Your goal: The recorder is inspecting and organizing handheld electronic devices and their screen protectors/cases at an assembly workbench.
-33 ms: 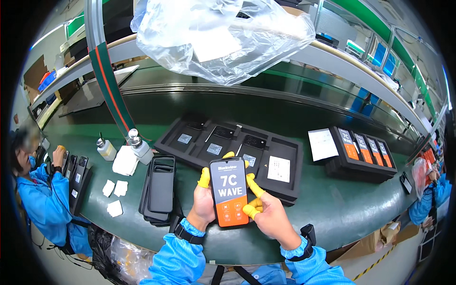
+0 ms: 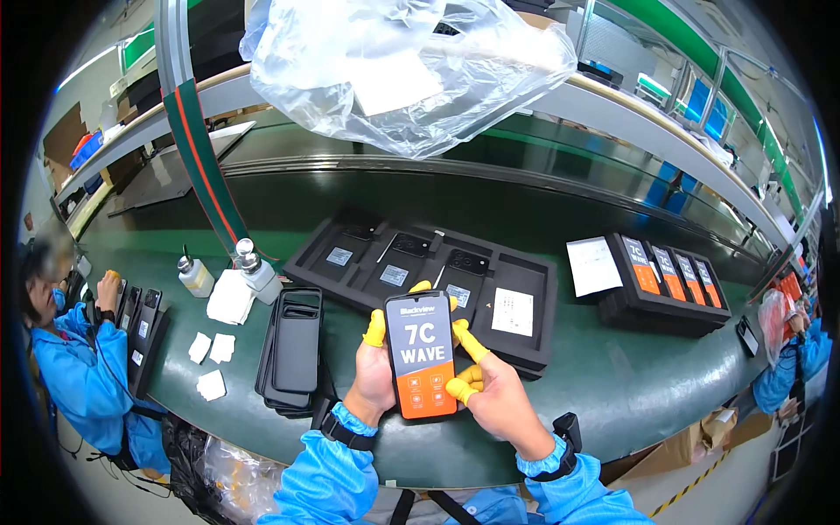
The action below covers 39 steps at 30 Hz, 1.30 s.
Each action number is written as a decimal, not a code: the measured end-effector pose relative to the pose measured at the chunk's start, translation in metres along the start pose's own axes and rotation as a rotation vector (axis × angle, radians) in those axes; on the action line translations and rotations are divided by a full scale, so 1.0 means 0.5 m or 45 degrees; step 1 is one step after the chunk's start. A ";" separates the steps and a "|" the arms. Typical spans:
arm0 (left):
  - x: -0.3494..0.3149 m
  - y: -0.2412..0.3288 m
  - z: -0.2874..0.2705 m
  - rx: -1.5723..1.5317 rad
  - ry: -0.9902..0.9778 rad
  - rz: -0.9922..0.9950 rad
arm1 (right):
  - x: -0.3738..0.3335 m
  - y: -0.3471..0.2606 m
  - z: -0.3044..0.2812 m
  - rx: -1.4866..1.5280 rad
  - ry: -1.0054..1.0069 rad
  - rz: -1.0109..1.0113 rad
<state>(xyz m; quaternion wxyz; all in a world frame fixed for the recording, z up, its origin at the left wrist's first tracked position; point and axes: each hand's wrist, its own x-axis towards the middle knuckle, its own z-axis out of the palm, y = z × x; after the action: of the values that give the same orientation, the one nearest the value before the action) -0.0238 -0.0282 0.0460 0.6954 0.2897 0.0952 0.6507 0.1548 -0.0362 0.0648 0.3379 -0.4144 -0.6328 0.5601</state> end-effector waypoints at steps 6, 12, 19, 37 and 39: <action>-0.003 -0.001 0.005 0.001 -0.018 0.002 | 0.002 -0.010 0.006 0.264 0.024 0.052; -0.009 -0.001 0.006 -0.141 0.049 0.087 | 0.013 0.008 0.014 0.083 0.312 0.050; 0.000 -0.022 -0.014 -0.336 0.233 0.012 | 0.021 0.053 0.004 -0.325 0.376 -0.245; -0.013 -0.040 -0.007 0.984 0.223 -0.113 | 0.003 0.051 -0.070 0.291 0.015 0.036; -0.013 -0.043 -0.005 0.964 0.217 -0.116 | 0.003 0.045 -0.086 0.263 -0.022 0.031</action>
<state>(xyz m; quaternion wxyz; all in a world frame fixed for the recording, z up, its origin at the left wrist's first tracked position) -0.0078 -0.0335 0.0310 0.5569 0.4664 0.3988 0.5597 0.1958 -0.0158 0.0484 0.3666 -0.3800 -0.5696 0.6299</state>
